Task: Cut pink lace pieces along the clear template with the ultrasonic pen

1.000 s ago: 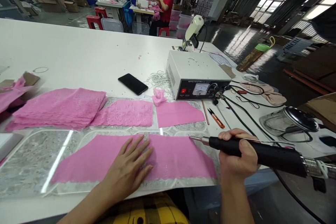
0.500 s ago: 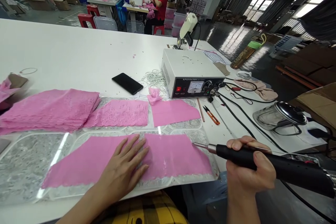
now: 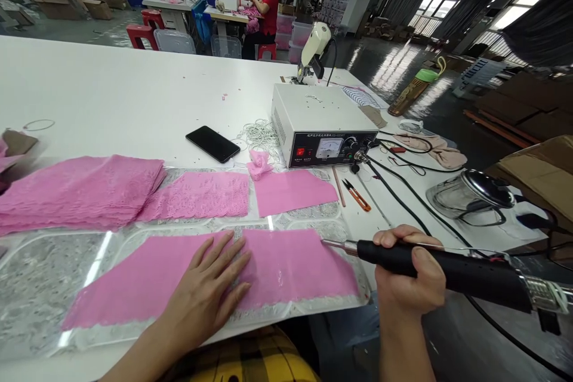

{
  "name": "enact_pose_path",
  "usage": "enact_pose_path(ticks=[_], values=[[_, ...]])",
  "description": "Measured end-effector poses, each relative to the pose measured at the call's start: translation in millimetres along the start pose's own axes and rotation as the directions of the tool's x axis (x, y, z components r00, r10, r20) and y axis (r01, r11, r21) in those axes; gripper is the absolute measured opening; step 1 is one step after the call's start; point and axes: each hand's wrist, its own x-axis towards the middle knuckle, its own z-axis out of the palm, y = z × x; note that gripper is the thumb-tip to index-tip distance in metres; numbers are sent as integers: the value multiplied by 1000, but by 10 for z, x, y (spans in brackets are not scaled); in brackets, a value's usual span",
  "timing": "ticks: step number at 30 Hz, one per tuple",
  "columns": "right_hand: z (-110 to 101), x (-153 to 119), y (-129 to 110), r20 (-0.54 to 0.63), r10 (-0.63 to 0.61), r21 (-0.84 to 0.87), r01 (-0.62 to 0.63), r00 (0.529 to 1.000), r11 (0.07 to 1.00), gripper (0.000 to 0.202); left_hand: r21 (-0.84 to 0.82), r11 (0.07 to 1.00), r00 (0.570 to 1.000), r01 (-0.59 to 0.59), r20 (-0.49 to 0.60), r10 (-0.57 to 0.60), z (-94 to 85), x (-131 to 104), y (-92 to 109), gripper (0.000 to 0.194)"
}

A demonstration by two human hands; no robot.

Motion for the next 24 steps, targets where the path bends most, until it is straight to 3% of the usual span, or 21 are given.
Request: enact_pose_path(ticks=[5,11,24], values=[[-23,30,-19,10,-26,13,26,1000,1000,14,-17,1000,1000,-1,-4,1,25,-10,-27,43],[-216,31,-145,-73,-12,-10,11,997,1000,15,-8,1000,1000,-13,6,13,28,-9,-35,43],[-269,-2,-126,-17,-29,-24,28,999,999,12,3,1000,1000,-16,16,16,26,-11,-47,46]])
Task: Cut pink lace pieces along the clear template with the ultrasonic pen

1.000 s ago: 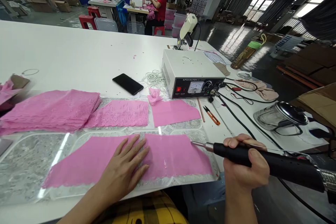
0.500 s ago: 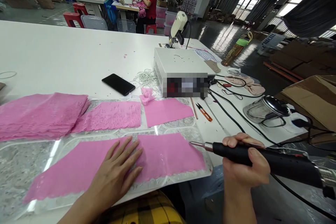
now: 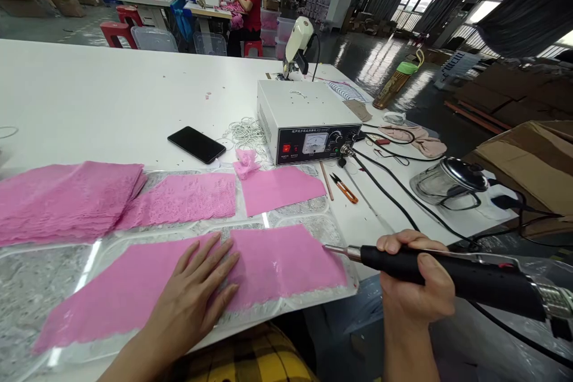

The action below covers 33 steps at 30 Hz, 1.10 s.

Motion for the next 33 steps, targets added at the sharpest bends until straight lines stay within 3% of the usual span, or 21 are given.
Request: enact_pose_path(ticks=[5,10,14,23,33], values=[[-25,26,-51,-25,9,16,-9,1000,1000,13,17,999,999,-30,-12,30,1,20,-14,45],[-199,52,-147,-99,-23,-23,21,995,1000,14,19,999,999,-41,-12,41,6,31,-16,45],[-302,36,-187,-86,-7,-31,5,996,1000,14,17,999,999,-38,-6,39,5,31,-18,45],[-278,18,-162,3,-31,-43,31,1000,999,9,27,999,999,-38,4,37,-3,19,-23,47],[-401,-25,-287,-49,28,-25,-29,998,999,11,39,998,998,-58,14,57,5,19,-36,48]])
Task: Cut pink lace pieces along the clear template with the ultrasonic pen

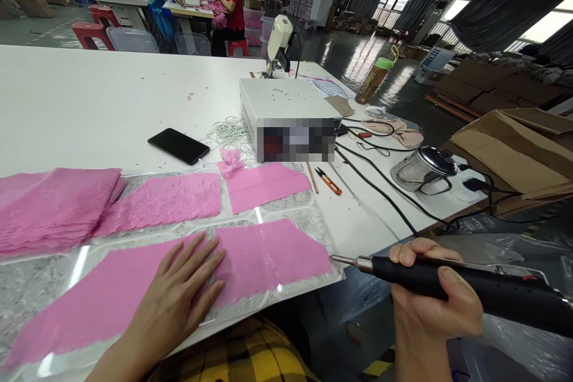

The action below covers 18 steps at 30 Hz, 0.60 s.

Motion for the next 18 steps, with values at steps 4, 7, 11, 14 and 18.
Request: enact_pose_path(ticks=[4,7,11,14,18], values=[[-49,-28,28,28,4,7,-4,1000,1000,11,0,1000,1000,3,-6,-3,-6,3,6,48],[-50,-41,51,47,-4,1,4,999,1000,10,-1,1000,1000,1,-6,-1,-9,8,7,47],[-37,-49,47,72,-26,-24,28,997,999,8,2,1000,1000,2,-12,-1,8,5,-3,48],[-49,-40,16,52,-6,-47,8,999,999,8,-2,1000,1000,2,-11,-2,4,-16,-6,47],[-81,21,8,-89,-18,-23,16,996,1000,10,-101,995,998,-4,-56,-2,-129,0,84,40]])
